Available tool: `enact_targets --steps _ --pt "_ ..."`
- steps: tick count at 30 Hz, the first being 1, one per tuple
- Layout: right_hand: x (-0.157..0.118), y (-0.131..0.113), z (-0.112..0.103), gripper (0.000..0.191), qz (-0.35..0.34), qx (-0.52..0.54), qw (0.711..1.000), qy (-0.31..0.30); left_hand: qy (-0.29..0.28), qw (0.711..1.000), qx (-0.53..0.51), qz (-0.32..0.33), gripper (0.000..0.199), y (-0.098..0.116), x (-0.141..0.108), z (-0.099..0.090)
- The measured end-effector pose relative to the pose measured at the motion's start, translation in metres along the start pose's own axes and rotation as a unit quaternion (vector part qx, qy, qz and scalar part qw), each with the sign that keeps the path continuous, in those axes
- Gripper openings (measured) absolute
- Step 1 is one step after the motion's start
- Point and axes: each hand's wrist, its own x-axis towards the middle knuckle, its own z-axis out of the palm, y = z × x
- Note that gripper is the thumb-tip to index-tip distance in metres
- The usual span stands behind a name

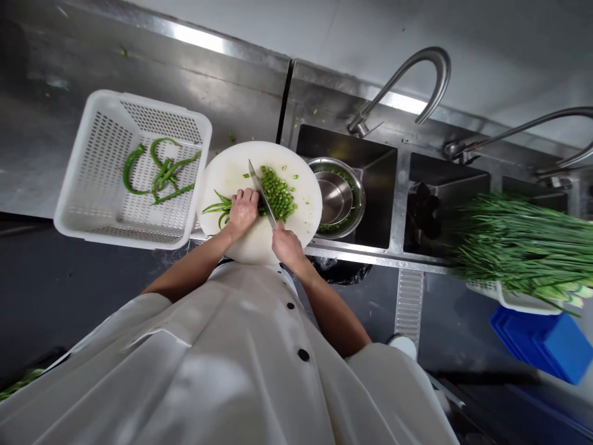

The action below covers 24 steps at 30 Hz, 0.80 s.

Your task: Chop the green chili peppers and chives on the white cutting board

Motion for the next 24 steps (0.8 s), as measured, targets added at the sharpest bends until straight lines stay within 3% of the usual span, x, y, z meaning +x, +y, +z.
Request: enact_targets --steps 6,13,17,20,24 --pt "-0.029 0.015 -0.02 0.036 -0.037 -0.005 0.999 -0.023 -0.016 1.0 -0.011 -0.02 0.031 -0.001 0.001 -0.003" --pt "0.01 -0.003 0.009 0.037 0.01 0.021 1.0 0.001 0.013 1.0 -0.011 -0.021 0.037 0.002 0.0 -0.003" --pt "-0.018 0.002 -0.007 0.037 0.0 -0.005 1.0 -0.001 0.041 0.997 0.002 -0.058 0.041 -0.002 -0.006 -0.015" --pt "-0.035 0.004 -0.014 0.034 -0.022 -0.011 1.0 -0.014 0.019 0.999 0.004 -0.045 0.039 -0.007 -0.012 -0.015" --pt "-0.013 -0.007 -0.001 0.035 -0.015 0.009 1.0 -0.021 0.006 1.0 0.008 -0.009 0.038 -0.009 -0.016 -0.006"
